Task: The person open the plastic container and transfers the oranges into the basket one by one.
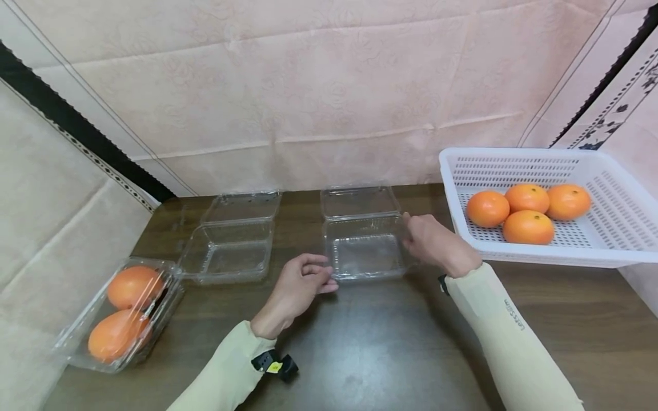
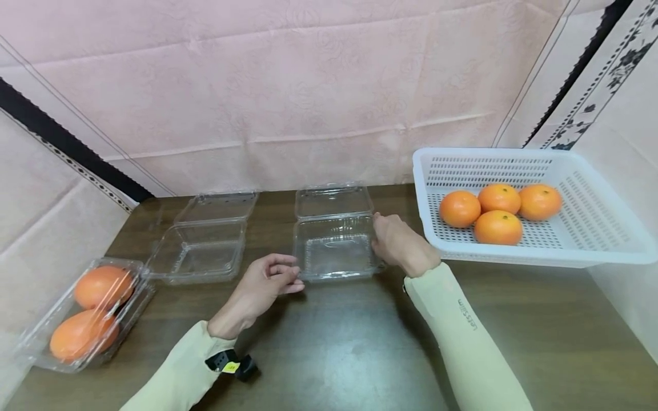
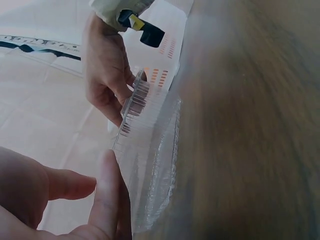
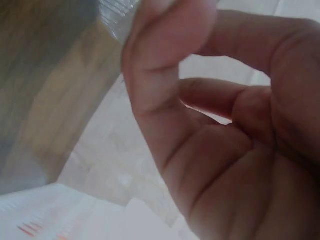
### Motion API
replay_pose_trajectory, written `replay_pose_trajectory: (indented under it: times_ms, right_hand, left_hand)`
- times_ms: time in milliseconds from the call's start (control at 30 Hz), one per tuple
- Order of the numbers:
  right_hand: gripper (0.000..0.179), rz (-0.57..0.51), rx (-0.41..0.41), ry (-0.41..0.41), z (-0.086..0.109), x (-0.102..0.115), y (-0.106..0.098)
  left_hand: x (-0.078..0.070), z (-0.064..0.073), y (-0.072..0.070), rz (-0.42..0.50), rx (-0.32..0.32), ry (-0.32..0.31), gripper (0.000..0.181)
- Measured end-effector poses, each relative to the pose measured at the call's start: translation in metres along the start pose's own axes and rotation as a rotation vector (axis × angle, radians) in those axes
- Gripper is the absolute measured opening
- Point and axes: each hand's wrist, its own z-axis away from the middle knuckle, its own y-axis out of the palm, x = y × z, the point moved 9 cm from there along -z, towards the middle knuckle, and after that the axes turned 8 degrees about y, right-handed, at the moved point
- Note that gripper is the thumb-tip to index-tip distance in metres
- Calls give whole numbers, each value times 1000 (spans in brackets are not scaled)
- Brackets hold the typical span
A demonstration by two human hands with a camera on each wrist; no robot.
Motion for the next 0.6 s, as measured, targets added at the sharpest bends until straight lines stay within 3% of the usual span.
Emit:
replay_pose_trajectory:
  times_ms: [133,333,600]
  right_hand:
    - [62,-4,15,22,-4,3,4]
    - [66,-34,25,31,-6,7,7]
    - [63,-34,8,13,-9,12,8]
  left_hand:
    - [1,7,-7,-47,8,-4,38]
    - [-1,24,-23,-128,-6,4,36]
    - [-17,53,-55,-226,-58,99,31]
